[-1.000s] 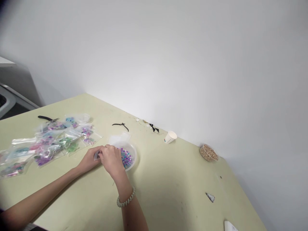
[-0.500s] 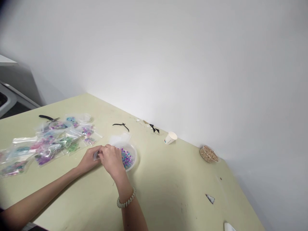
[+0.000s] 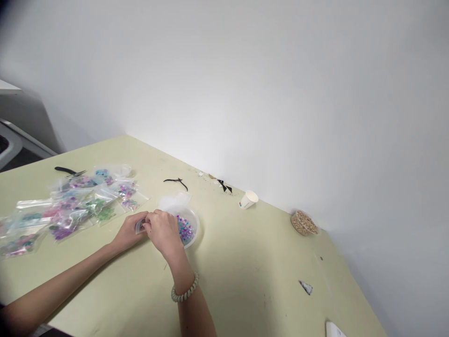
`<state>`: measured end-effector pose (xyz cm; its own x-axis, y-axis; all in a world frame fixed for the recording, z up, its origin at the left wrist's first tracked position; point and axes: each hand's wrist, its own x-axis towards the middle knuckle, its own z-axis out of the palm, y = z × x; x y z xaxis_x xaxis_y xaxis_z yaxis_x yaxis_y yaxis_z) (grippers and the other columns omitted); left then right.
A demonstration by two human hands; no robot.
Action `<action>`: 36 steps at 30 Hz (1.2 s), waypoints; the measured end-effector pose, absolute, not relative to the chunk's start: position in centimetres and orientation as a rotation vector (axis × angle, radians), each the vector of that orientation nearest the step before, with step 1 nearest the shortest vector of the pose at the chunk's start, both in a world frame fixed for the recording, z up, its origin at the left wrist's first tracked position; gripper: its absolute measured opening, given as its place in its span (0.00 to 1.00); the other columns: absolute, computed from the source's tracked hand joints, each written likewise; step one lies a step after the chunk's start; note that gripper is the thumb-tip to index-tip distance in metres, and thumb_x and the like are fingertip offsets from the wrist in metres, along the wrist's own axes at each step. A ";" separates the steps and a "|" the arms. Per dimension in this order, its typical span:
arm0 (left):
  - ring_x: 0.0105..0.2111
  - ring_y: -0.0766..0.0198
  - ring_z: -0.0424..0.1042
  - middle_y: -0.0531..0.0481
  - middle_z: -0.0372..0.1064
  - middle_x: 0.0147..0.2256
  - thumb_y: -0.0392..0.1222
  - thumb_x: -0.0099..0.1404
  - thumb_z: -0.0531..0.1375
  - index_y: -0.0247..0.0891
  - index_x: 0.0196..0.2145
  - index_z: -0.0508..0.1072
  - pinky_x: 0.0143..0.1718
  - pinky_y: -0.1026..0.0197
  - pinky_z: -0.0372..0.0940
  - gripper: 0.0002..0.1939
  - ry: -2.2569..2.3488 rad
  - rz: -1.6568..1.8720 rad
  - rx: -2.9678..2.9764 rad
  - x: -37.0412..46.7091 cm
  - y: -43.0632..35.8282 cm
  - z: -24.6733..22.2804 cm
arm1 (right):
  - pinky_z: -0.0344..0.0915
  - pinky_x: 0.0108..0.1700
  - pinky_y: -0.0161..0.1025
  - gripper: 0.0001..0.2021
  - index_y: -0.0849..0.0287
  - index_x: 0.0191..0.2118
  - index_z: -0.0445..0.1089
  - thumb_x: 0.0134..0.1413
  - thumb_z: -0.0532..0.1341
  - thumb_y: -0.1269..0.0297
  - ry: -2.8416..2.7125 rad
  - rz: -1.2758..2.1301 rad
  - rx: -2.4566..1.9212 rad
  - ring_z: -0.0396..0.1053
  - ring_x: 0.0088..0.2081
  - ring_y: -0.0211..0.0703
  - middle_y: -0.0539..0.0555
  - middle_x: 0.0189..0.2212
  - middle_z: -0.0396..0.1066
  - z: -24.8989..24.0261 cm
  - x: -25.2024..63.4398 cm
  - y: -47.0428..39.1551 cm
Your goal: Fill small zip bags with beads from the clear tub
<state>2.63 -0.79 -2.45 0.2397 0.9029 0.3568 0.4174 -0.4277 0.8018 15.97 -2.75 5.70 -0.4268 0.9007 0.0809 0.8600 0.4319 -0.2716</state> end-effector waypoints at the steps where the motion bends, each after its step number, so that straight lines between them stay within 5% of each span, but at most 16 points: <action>1: 0.21 0.69 0.57 0.58 0.57 0.19 0.35 0.48 0.53 0.38 0.20 0.60 0.23 0.67 0.53 0.03 1.201 1.130 1.956 2.6 -0.8 -2.4 | 0.57 0.34 0.34 0.07 0.56 0.36 0.72 0.59 0.57 0.65 -2.474 0.283 -1.546 0.69 0.36 0.39 0.51 0.34 0.72 5.7 16.0 -2.7; 20: 0.21 0.68 0.62 0.53 0.66 0.21 0.42 0.55 0.57 0.35 0.25 0.68 0.23 0.67 0.57 0.07 1.193 1.240 1.925 2.5 -1.0 -2.1 | 0.59 0.36 0.30 0.06 0.60 0.34 0.73 0.57 0.60 0.66 -2.090 0.565 -1.196 0.66 0.31 0.33 0.49 0.30 0.71 6.4 16.4 -2.9; 36: 0.21 0.68 0.62 0.55 0.63 0.20 0.42 0.55 0.55 0.36 0.22 0.65 0.23 0.66 0.57 0.08 1.211 1.242 1.946 2.4 -0.9 -2.2 | 0.58 0.35 0.30 0.04 0.60 0.34 0.73 0.56 0.61 0.68 -2.181 0.478 -1.264 0.66 0.31 0.34 0.50 0.31 0.71 6.4 16.2 -3.0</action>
